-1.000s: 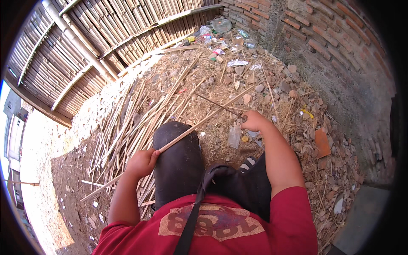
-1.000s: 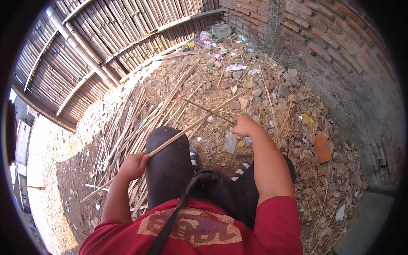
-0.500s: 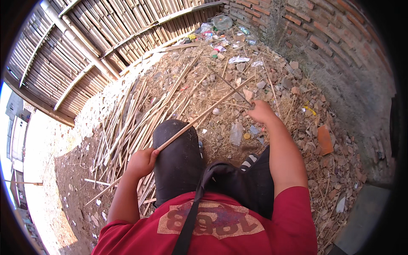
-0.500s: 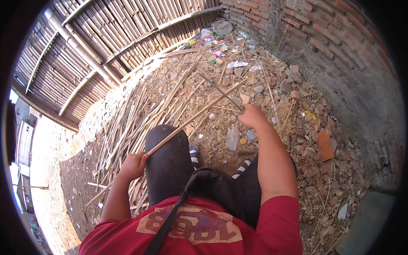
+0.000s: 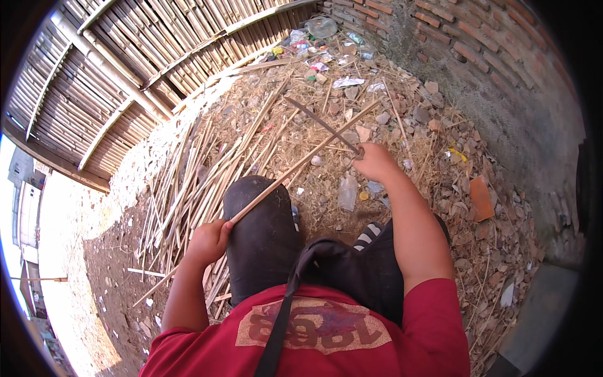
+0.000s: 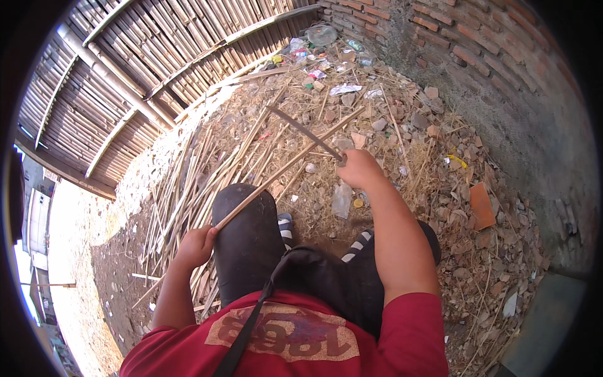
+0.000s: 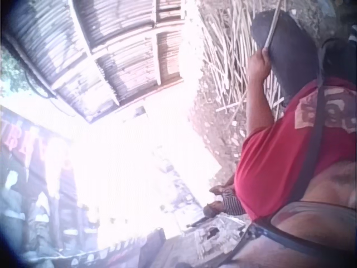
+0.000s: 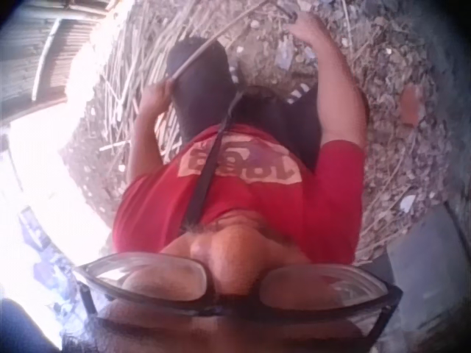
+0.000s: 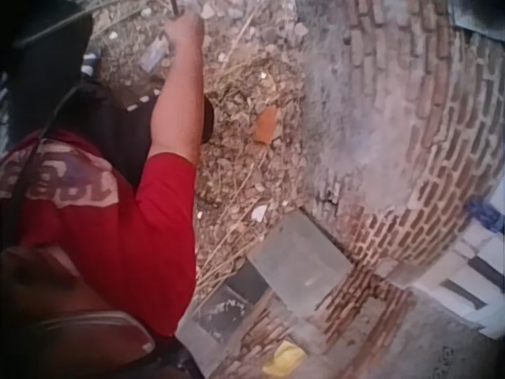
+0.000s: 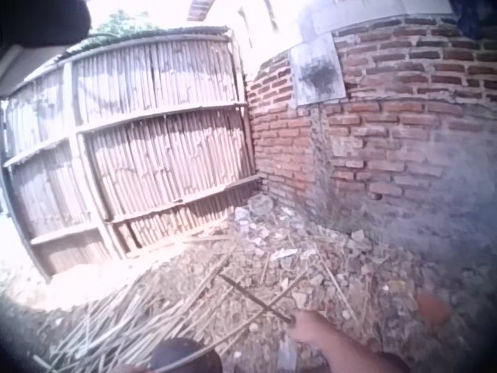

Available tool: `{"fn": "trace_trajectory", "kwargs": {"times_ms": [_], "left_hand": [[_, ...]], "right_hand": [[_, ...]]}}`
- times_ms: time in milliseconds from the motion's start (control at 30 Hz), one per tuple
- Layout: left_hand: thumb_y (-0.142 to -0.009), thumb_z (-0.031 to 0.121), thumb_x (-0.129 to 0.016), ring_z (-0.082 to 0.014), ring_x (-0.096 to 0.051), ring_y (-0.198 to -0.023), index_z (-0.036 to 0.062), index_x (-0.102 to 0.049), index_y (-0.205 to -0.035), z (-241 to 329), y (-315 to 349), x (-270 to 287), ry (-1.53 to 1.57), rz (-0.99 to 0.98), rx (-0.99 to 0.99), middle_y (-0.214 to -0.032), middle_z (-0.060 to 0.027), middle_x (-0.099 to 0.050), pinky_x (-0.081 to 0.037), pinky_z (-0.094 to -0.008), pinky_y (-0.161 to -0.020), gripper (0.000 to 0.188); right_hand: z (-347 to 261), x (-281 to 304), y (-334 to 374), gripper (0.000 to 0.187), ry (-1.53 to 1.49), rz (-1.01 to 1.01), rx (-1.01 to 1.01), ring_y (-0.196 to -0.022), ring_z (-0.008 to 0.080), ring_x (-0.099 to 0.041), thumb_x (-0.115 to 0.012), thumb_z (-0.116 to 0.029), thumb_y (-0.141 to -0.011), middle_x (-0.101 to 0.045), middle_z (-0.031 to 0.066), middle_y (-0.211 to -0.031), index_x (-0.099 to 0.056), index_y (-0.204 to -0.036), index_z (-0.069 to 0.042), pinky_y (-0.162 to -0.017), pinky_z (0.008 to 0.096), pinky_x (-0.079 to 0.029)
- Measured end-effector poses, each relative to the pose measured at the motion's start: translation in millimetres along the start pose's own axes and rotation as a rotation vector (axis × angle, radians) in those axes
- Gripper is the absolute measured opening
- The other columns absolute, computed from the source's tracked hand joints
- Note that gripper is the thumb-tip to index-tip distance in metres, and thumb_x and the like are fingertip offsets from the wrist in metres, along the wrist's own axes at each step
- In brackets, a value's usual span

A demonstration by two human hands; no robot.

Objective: The person scrapes thin bamboo sticks with a large blade while seated on the ground.

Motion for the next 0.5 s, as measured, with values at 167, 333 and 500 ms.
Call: {"fn": "trace_trajectory", "kwargs": {"times_ms": [167, 333, 500], "left_hand": [[-0.105, 0.039, -0.046, -0.0499, -0.061, -0.079, 0.0022, -0.060, -0.084, -4.2, 0.2, -5.7, 0.056, -0.015, 0.024, -0.077, -0.0260, -0.064, -0.046, -0.0585, -0.071, 0.045], [-0.104, 0.041, -0.049, -0.0494, -0.061, -0.079, -0.0001, -0.060, -0.084, -5.5, 5.7, -3.3, 0.176, 0.016, 0.027, -0.078, -0.0266, -0.064, -0.046, -0.0569, -0.069, 0.047], [-0.100, 0.042, -0.058, -0.0478, -0.063, -0.080, -0.0006, -0.060, -0.086, 21.0, 13.0, 16.7, 0.149, -0.012, 0.094, -0.079, -0.0272, -0.065, -0.046, -0.0559, -0.070, 0.045]], "right_hand": [[-43.0, 19.8, 31.9, 0.033, 0.363, -0.086, 0.270, -0.087, 0.0388, -0.068, -0.078, -0.029, -0.076, -0.071, 0.0171, -0.088, -0.071, -0.102, -0.008, -0.077, 0.0484, -0.054], [-31.4, 38.6, 28.7, 0.036, 0.134, 0.001, 0.179, -0.088, 0.0372, -0.069, -0.080, -0.033, -0.076, -0.072, 0.0147, -0.089, -0.071, -0.103, -0.011, -0.077, 0.0476, -0.054], [-19.4, 53.9, 28.2, 0.050, -0.029, -0.003, 0.049, -0.095, 0.0344, -0.071, -0.080, -0.035, -0.079, -0.073, 0.0181, -0.099, -0.070, -0.120, -0.008, -0.084, 0.0425, -0.054]]}}
Point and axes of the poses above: each hand's wrist, its own y-axis away from the middle knuckle, its own x-axis out of the back of the hand, z = x × y, the point moved 2 cm from there along -y, towards the middle knuckle
